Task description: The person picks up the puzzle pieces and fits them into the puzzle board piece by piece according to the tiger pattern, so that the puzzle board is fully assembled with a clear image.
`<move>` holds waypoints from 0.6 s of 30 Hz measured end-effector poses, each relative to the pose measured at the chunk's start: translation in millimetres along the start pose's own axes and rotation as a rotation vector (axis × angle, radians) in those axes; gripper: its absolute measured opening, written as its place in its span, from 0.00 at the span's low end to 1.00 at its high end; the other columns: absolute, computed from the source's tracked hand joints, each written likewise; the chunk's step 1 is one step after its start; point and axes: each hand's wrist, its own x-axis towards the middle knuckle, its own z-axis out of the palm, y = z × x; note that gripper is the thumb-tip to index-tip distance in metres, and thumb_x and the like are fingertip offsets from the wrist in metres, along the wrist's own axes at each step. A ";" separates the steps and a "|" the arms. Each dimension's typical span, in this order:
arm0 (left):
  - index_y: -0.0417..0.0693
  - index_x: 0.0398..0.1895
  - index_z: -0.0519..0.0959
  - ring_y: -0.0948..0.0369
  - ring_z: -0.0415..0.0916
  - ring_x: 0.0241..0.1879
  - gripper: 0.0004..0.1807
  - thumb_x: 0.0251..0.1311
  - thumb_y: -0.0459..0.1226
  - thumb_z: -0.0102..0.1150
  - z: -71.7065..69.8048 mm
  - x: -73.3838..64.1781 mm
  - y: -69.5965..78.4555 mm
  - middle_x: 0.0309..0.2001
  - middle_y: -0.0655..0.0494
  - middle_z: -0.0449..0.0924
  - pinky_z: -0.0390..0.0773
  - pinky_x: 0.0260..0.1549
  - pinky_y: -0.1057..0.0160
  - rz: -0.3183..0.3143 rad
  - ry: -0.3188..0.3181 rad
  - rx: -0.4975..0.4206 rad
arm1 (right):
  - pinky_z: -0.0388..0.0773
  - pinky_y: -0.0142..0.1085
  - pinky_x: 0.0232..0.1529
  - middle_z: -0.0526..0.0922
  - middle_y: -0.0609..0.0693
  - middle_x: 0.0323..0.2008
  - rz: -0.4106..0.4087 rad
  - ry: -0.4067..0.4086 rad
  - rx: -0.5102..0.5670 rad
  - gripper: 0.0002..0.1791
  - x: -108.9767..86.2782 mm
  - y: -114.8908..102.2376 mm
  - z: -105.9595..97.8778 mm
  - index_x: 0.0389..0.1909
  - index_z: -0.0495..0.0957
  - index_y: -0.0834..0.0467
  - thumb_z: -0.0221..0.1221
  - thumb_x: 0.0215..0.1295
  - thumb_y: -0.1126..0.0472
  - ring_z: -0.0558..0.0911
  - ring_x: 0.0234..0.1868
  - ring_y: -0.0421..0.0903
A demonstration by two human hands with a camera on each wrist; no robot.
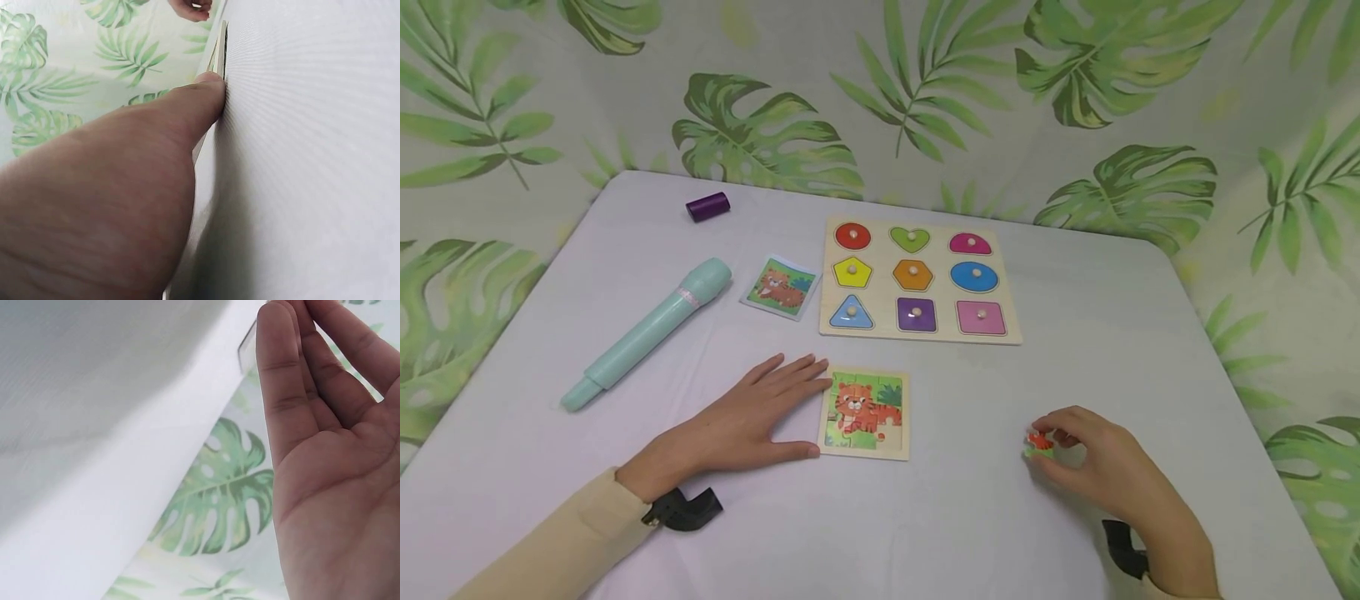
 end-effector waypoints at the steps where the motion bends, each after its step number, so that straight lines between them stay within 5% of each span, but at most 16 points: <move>1: 0.52 0.81 0.61 0.54 0.46 0.83 0.48 0.63 0.64 0.61 0.0 -0.1 0.1 0.82 0.53 0.53 0.41 0.82 0.46 0.000 -0.001 0.000 | 0.75 0.16 0.39 0.84 0.36 0.40 -0.003 -0.002 0.001 0.28 2.6 -1.6 0.4 0.46 0.84 0.48 0.82 0.41 0.66 0.81 0.35 0.33; 18: 0.52 0.81 0.61 0.55 0.46 0.83 0.48 0.63 0.65 0.61 2.3 0.8 -1.4 0.82 0.54 0.53 0.41 0.82 0.47 -0.004 -0.003 0.018 | 0.87 0.31 0.41 0.84 0.36 0.42 -0.033 -0.048 0.022 0.25 46.7 -30.8 5.1 0.47 0.85 0.49 0.81 0.46 0.63 0.82 0.37 0.38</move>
